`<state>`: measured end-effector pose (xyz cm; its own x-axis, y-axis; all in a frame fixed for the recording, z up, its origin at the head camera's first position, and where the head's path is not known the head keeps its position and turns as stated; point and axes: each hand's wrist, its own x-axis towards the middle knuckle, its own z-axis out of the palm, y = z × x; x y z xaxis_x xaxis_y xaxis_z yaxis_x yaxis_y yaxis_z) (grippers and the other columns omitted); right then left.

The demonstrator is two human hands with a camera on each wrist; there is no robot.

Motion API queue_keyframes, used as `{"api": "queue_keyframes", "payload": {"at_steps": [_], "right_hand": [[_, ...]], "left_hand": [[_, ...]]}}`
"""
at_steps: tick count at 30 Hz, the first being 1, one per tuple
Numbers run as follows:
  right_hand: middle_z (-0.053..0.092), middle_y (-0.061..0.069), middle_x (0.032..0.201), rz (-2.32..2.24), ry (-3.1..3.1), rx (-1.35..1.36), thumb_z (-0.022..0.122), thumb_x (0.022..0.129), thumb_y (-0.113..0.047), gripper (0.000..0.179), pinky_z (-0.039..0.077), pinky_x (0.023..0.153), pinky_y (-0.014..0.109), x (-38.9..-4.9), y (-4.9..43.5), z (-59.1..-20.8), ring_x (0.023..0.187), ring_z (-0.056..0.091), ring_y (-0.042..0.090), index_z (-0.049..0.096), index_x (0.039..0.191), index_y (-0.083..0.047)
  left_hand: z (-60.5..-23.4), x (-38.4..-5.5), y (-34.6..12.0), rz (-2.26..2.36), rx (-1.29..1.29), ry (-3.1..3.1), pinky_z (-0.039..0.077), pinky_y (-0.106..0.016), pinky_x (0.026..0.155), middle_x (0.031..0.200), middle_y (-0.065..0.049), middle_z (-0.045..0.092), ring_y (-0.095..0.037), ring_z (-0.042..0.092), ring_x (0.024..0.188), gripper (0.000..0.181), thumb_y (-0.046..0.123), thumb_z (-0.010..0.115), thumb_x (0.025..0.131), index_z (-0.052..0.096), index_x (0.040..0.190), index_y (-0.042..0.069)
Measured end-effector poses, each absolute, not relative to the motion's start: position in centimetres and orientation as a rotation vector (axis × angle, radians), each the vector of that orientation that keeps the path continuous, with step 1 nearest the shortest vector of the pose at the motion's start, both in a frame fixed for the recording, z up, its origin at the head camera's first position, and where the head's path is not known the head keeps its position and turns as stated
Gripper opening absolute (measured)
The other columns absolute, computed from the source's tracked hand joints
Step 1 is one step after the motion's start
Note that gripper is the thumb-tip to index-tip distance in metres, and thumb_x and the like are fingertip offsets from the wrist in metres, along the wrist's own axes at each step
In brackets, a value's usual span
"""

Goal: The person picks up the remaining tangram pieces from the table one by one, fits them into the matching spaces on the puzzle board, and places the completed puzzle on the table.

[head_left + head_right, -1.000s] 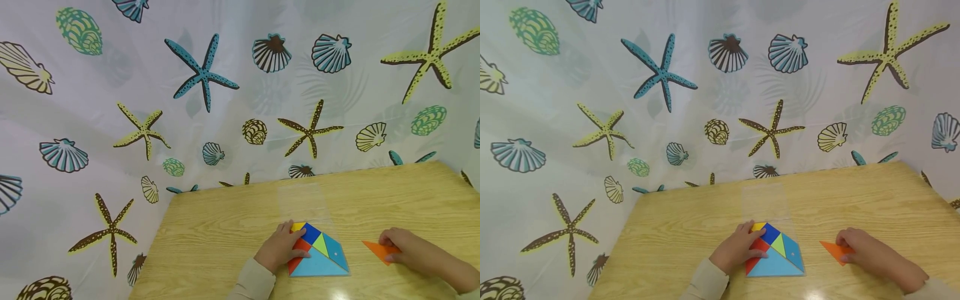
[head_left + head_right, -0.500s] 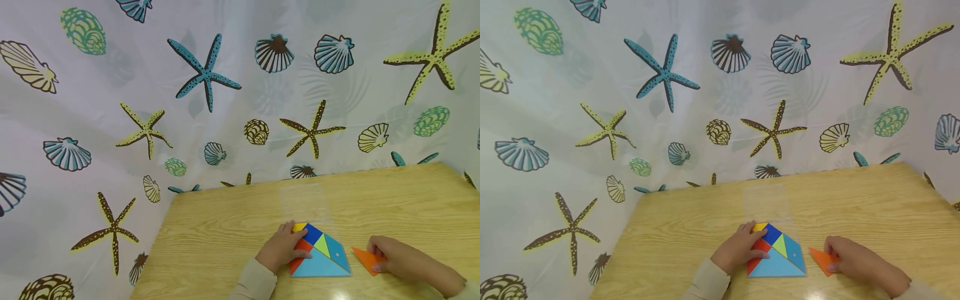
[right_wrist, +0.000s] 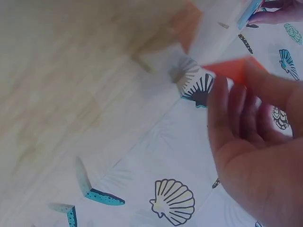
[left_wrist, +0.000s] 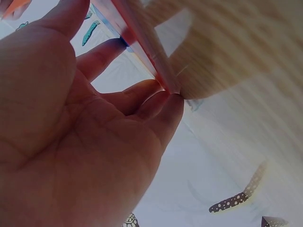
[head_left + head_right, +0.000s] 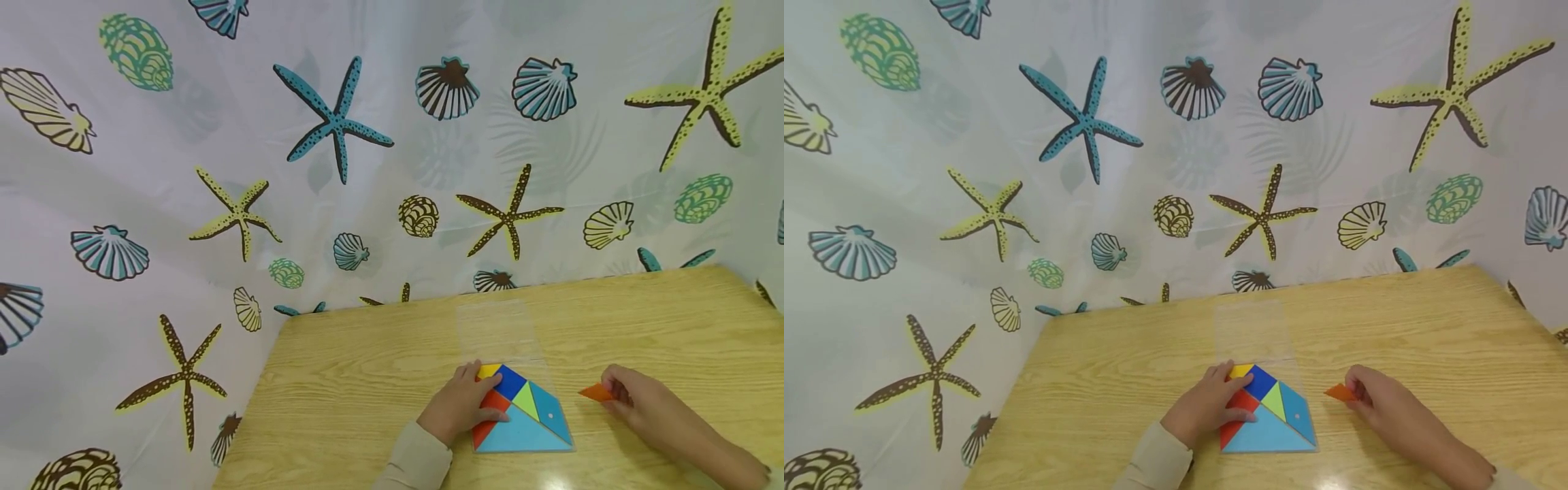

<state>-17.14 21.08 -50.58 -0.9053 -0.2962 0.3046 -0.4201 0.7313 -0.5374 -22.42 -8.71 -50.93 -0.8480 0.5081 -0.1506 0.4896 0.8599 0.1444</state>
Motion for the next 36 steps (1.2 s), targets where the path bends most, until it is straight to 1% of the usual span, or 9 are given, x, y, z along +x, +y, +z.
{"api": "queue_keyframes", "payload": {"at_steps": [4,8,12,14,16,22,26,32,36], "right_hand": [[0.054,-0.007,0.078,0.92,-2.659,0.475,0.073,0.074,0.004,0.029,0.044,0.053,0.02,-17.3,20.5,-49.9,0.064,0.046,-0.001,0.054,0.092,-0.008],[0.06,0.007,0.089,1.025,-2.683,0.37,0.069,0.08,0.002,0.028,0.05,0.056,0.023,-17.2,20.4,-49.3,0.069,0.057,0.008,0.053,0.103,-0.002],[0.058,0.019,0.102,1.159,-2.713,0.291,0.063,0.087,-0.003,0.027,0.052,0.058,0.026,-17.1,20.5,-49.0,0.074,0.062,0.022,0.049,0.109,0.0],[0.056,0.021,0.105,1.212,-2.709,0.271,0.061,0.089,-0.006,0.027,0.052,0.058,0.026,-17.1,20.5,-48.9,0.075,0.062,0.024,0.047,0.111,0.0],[0.054,0.021,0.105,1.252,-2.682,0.263,0.061,0.09,-0.008,0.028,0.052,0.058,0.025,-17.1,20.5,-48.9,0.076,0.062,0.021,0.046,0.112,0.001],[0.056,0.014,0.097,1.265,-2.573,0.296,0.066,0.085,-0.001,0.034,0.049,0.058,0.021,-17.5,20.2,-49.2,0.074,0.053,0.001,0.047,0.113,0.002],[0.056,0.011,0.096,1.337,-2.544,0.342,0.065,0.085,0.0,0.036,0.048,0.058,0.024,-17.7,19.7,-49.4,0.075,0.053,0.002,0.048,0.116,0.001],[0.055,0.015,0.102,1.458,-2.473,0.357,0.061,0.088,0.001,0.038,0.05,0.058,0.026,-18.0,19.0,-49.4,0.076,0.055,0.008,0.043,0.121,-0.001],[0.053,0.014,0.106,1.434,-2.464,0.299,0.063,0.087,-0.001,0.032,0.049,0.06,0.023,-18.4,18.6,-49.4,0.078,0.053,0.003,0.047,0.115,0.001]], "left_hand": [[-50.9,-22.4,-8.7,0.149,0.762,2.847,0.045,-0.031,0.092,0.149,0.002,0.027,-0.016,0.028,0.132,0.068,0.069,0.046,0.077,0.038,0.139,0.043],[-50.8,-22.4,-8.7,0.145,0.76,2.846,0.045,-0.031,0.092,0.149,0.001,0.027,-0.016,0.028,0.132,0.068,0.068,0.046,0.077,0.038,0.139,0.043],[-50.8,-22.4,-8.8,0.138,0.78,2.857,0.045,-0.03,0.093,0.148,0.001,0.028,-0.016,0.029,0.132,0.068,0.068,0.045,0.077,0.038,0.139,0.042],[-50.9,-22.4,-8.8,0.139,0.786,2.86,0.044,-0.03,0.093,0.148,0.001,0.028,-0.016,0.029,0.132,0.068,0.068,0.045,0.077,0.038,0.139,0.042],[-50.9,-22.5,-8.8,0.14,0.789,2.863,0.045,-0.03,0.093,0.148,0.001,0.028,-0.016,0.029,0.132,0.068,0.068,0.045,0.077,0.038,0.139,0.042],[-50.8,-22.5,-8.8,0.149,0.794,2.861,0.044,-0.03,0.093,0.148,0.001,0.028,-0.016,0.029,0.132,0.067,0.068,0.045,0.077,0.039,0.139,0.042],[-50.9,-22.5,-8.8,0.158,0.79,2.851,0.044,-0.03,0.093,0.148,0.001,0.028,-0.016,0.029,0.132,0.067,0.068,0.046,0.077,0.038,0.139,0.042],[-51.1,-22.5,-8.8,0.155,0.804,2.852,0.044,-0.03,0.094,0.149,0.001,0.027,-0.016,0.029,0.132,0.068,0.068,0.045,0.078,0.038,0.139,0.042],[-51.0,-22.4,-8.8,0.159,0.802,2.854,0.044,-0.029,0.093,0.148,0.001,0.027,-0.016,0.029,0.132,0.068,0.068,0.045,0.077,0.038,0.139,0.041]]}}
